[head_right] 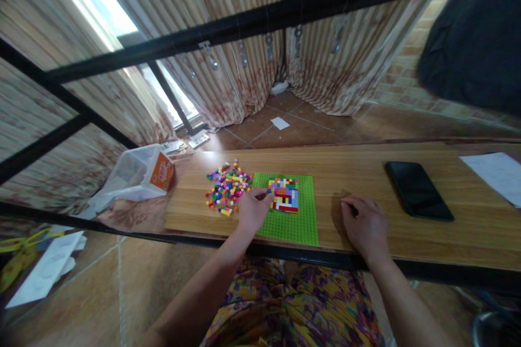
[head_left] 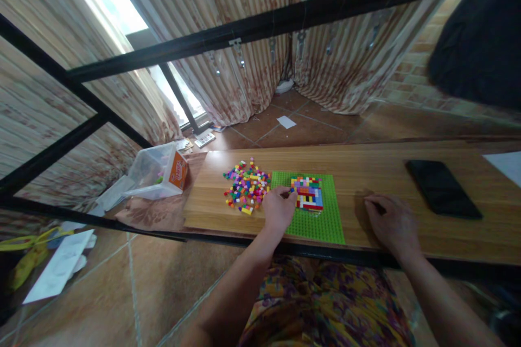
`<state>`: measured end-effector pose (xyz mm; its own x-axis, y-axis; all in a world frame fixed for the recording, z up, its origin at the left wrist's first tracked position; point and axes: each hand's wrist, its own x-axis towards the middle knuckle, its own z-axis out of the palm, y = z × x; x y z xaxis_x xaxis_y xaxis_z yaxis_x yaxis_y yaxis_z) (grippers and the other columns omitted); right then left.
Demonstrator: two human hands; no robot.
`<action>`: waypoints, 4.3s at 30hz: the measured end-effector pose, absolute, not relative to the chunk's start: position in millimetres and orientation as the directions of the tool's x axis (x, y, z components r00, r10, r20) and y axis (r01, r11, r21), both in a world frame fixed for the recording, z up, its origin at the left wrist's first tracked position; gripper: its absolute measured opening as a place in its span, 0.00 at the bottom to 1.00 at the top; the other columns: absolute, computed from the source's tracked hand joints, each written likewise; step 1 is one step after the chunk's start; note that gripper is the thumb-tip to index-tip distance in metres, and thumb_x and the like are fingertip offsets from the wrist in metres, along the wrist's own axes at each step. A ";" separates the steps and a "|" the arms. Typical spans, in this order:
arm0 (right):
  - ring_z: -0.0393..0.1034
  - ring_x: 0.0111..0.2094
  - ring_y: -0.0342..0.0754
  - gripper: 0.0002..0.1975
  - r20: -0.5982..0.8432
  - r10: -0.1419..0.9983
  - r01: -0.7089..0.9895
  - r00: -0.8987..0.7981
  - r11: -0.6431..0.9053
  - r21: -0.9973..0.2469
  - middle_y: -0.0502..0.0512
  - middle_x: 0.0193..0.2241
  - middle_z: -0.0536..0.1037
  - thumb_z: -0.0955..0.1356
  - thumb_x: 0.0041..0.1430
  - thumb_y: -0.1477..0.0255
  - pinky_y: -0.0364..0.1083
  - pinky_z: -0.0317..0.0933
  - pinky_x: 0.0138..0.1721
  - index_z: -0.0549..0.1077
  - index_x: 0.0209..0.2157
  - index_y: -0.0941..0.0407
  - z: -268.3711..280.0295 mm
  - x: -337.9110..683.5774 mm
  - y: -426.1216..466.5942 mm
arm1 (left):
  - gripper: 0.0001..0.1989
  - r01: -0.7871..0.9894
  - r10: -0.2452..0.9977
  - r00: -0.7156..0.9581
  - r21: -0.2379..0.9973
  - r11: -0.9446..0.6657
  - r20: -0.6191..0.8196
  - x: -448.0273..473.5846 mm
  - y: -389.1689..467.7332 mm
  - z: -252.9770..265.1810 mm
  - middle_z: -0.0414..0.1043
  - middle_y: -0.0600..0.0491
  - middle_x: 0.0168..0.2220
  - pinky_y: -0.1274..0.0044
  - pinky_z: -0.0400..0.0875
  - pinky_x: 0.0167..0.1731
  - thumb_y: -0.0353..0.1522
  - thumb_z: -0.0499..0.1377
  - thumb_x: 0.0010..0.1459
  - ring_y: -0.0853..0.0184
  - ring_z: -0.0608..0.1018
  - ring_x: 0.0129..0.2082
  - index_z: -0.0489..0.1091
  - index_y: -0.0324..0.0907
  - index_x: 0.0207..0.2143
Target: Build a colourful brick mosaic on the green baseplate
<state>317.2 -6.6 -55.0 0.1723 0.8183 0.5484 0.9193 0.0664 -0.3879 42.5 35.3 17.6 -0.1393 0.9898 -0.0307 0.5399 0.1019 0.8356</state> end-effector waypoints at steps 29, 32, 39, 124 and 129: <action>0.73 0.37 0.54 0.13 0.552 0.816 0.925 0.174 0.057 -0.375 0.59 0.33 0.80 0.63 0.61 0.64 0.53 0.63 0.44 0.76 0.31 0.55 -53.6 317.6 -7.5 | 0.08 0.241 0.985 -0.064 0.955 0.173 -0.162 35.5 55.8 2.9 0.81 0.50 0.32 0.77 0.70 0.33 0.32 0.62 0.54 0.66 0.79 0.32 0.79 0.38 0.34; 0.73 0.37 0.54 0.14 0.546 0.822 0.927 0.162 0.063 -0.370 0.60 0.34 0.80 0.63 0.61 0.64 0.53 0.64 0.44 0.76 0.31 0.56 -54.2 318.6 -7.6 | 0.08 0.187 0.981 -0.047 0.963 0.193 -0.187 38.9 56.3 0.4 0.80 0.50 0.31 0.77 0.70 0.32 0.32 0.63 0.53 0.66 0.78 0.30 0.79 0.37 0.33; 0.73 0.38 0.54 0.14 0.533 0.824 0.921 0.192 0.037 -0.389 0.59 0.34 0.80 0.62 0.61 0.63 0.53 0.64 0.46 0.76 0.31 0.55 -50.9 316.0 -9.2 | 0.07 0.134 0.951 -0.109 0.944 0.302 -0.289 42.1 60.2 0.0 0.79 0.51 0.27 0.77 0.69 0.29 0.32 0.65 0.48 0.67 0.76 0.27 0.79 0.38 0.31; 0.75 0.40 0.50 0.13 0.217 0.966 0.408 0.141 0.143 -0.902 0.55 0.37 0.81 0.67 0.61 0.59 0.50 0.68 0.44 0.80 0.36 0.52 29.8 171.2 -35.4 | 0.09 -0.181 0.991 -0.052 0.977 0.116 -0.127 24.7 -23.5 24.8 0.73 0.55 0.27 0.80 0.70 0.30 0.36 0.64 0.52 0.72 0.74 0.27 0.70 0.40 0.32; 0.74 0.40 0.52 0.16 0.344 0.937 0.679 0.066 0.210 -0.703 0.58 0.38 0.80 0.63 0.64 0.61 0.51 0.67 0.45 0.79 0.37 0.54 26.4 180.6 -4.6 | 0.07 -0.029 0.997 -0.070 1.000 0.011 -0.013 17.4 8.3 1.8 0.73 0.54 0.32 0.79 0.70 0.33 0.34 0.61 0.57 0.70 0.75 0.32 0.69 0.41 0.36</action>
<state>180.6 -4.6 26.4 0.0657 0.9368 0.3435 0.6793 0.2101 -0.7031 17.4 8.3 1.8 -0.0703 0.9974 -0.0130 -0.0286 0.0110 0.9995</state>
